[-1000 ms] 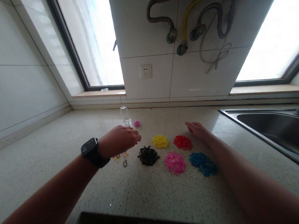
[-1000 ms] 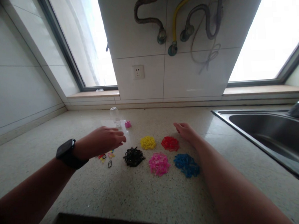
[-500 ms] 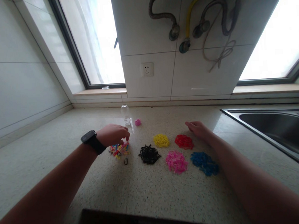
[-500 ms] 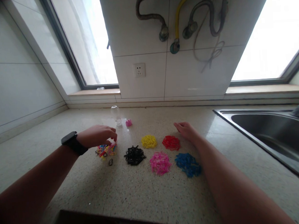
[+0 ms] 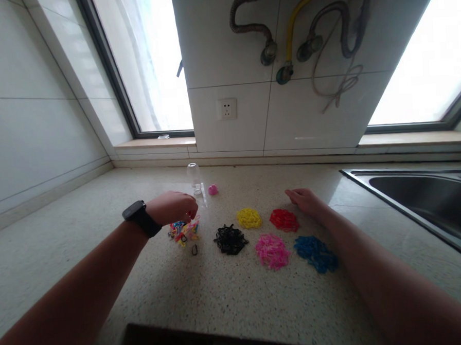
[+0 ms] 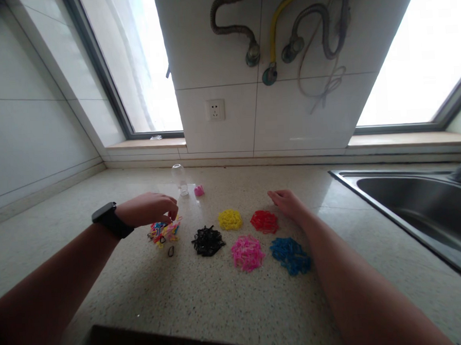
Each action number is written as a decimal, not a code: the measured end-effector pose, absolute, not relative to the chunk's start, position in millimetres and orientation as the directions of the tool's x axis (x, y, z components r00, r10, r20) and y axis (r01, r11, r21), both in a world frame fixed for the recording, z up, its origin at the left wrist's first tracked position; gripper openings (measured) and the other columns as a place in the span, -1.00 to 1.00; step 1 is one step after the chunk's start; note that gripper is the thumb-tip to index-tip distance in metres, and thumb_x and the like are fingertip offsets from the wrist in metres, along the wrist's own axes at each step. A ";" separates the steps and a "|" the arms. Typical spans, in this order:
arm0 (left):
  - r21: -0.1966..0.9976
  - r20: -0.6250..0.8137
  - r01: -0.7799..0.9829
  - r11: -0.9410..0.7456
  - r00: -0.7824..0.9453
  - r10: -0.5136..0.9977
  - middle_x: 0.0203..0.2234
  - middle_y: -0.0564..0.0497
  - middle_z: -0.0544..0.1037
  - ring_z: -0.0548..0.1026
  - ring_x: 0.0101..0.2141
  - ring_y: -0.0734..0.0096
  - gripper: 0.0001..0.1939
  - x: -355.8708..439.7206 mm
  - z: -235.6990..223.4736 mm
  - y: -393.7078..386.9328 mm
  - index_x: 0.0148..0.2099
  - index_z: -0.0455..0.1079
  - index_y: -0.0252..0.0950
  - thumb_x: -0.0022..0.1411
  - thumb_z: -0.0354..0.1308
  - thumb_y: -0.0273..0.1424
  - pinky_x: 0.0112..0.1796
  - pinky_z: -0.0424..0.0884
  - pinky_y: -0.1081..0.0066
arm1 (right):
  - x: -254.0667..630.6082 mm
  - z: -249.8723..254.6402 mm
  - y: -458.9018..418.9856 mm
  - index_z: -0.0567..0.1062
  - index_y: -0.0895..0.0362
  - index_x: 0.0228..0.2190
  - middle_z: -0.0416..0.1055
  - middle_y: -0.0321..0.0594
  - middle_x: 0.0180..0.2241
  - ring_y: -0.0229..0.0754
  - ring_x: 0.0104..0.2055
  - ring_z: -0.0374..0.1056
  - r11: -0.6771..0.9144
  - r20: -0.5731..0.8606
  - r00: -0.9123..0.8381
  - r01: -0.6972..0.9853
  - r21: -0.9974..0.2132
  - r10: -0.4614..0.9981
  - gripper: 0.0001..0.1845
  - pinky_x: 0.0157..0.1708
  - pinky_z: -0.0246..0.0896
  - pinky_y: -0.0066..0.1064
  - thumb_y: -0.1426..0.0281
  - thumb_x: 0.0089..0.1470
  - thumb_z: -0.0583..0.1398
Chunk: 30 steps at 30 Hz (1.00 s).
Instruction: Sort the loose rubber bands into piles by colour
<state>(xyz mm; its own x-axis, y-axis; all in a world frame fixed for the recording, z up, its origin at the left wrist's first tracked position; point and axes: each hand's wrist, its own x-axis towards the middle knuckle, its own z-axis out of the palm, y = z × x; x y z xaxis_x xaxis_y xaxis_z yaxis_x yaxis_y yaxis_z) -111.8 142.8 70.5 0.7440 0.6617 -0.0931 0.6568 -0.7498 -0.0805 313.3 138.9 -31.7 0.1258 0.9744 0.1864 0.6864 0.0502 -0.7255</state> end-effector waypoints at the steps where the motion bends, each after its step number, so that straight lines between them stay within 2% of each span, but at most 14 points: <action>1: -0.074 -0.087 0.659 -0.749 0.743 0.663 -0.36 0.09 0.61 0.49 -0.35 0.44 -0.92 -113.2 73.1 142.4 -0.32 0.57 -0.17 0.13 0.27 -0.45 -0.39 0.16 0.46 | 313.3 -31.6 139.0 0.13 0.07 -0.68 -0.03 -0.39 -0.67 -0.30 -0.58 -0.08 0.051 0.188 0.125 0.689 -0.723 0.974 -0.46 -0.53 -0.15 -0.36 -0.09 0.02 0.04; 8: 0.001 0.041 0.619 -0.786 0.785 0.618 -0.30 0.06 0.60 0.48 -0.34 0.46 -0.90 -116.9 96.0 133.9 -0.26 0.56 -0.19 0.25 0.23 -0.34 -0.33 0.23 0.46 | 312.4 -29.9 138.7 0.16 0.08 -0.68 -0.02 -0.39 -0.68 -0.30 -0.58 -0.07 0.030 0.180 0.133 0.720 -0.693 0.975 -0.44 -0.53 -0.15 -0.37 -0.11 0.02 0.03; 12: 0.144 0.133 0.479 -0.866 0.858 0.497 -0.28 0.06 0.58 0.47 -0.32 0.49 -0.83 -103.3 106.1 120.6 -0.20 0.56 -0.18 0.31 0.19 -0.25 -0.30 0.27 0.48 | 313.9 -31.1 139.1 0.18 0.08 -0.67 -0.02 -0.39 -0.67 -0.29 -0.57 -0.06 0.037 0.179 0.120 0.723 -0.690 0.977 -0.44 -0.52 -0.15 -0.36 -0.12 0.02 0.05; 17: 0.357 0.189 0.334 -0.872 0.889 0.417 -0.30 -0.01 0.56 0.44 -0.31 0.48 -0.76 -79.3 105.9 100.8 -0.14 0.56 -0.23 0.35 0.16 -0.22 -0.28 0.32 0.47 | 316.3 -34.6 140.8 0.20 0.09 -0.65 0.00 -0.40 -0.66 -0.29 -0.56 -0.06 0.050 0.180 0.109 0.710 -0.703 0.978 -0.44 -0.52 -0.15 -0.36 -0.13 0.02 0.05; 23: 0.583 0.190 0.242 -0.775 0.888 0.420 -0.30 -0.03 0.55 0.42 -0.35 0.47 -0.79 -57.0 91.6 86.0 -0.15 0.55 -0.28 0.33 0.19 -0.27 -0.30 0.33 0.42 | 318.6 -38.1 143.7 0.18 0.09 -0.66 0.00 -0.40 -0.67 -0.29 -0.56 -0.06 0.084 0.210 0.090 0.712 -0.697 0.973 -0.42 -0.52 -0.15 -0.36 -0.13 0.03 0.05; 30: 0.828 0.268 0.074 -0.556 0.818 0.508 -0.35 -0.04 0.52 0.41 -0.35 0.45 -0.80 -33.0 65.1 72.7 -0.27 0.53 -0.33 0.27 0.24 -0.28 -0.31 0.33 0.40 | 316.3 -38.7 144.5 0.16 0.08 -0.67 -0.03 -0.40 -0.67 -0.30 -0.57 -0.08 0.063 0.203 0.111 0.717 -0.694 0.973 -0.45 -0.52 -0.18 -0.36 -0.08 0.05 0.05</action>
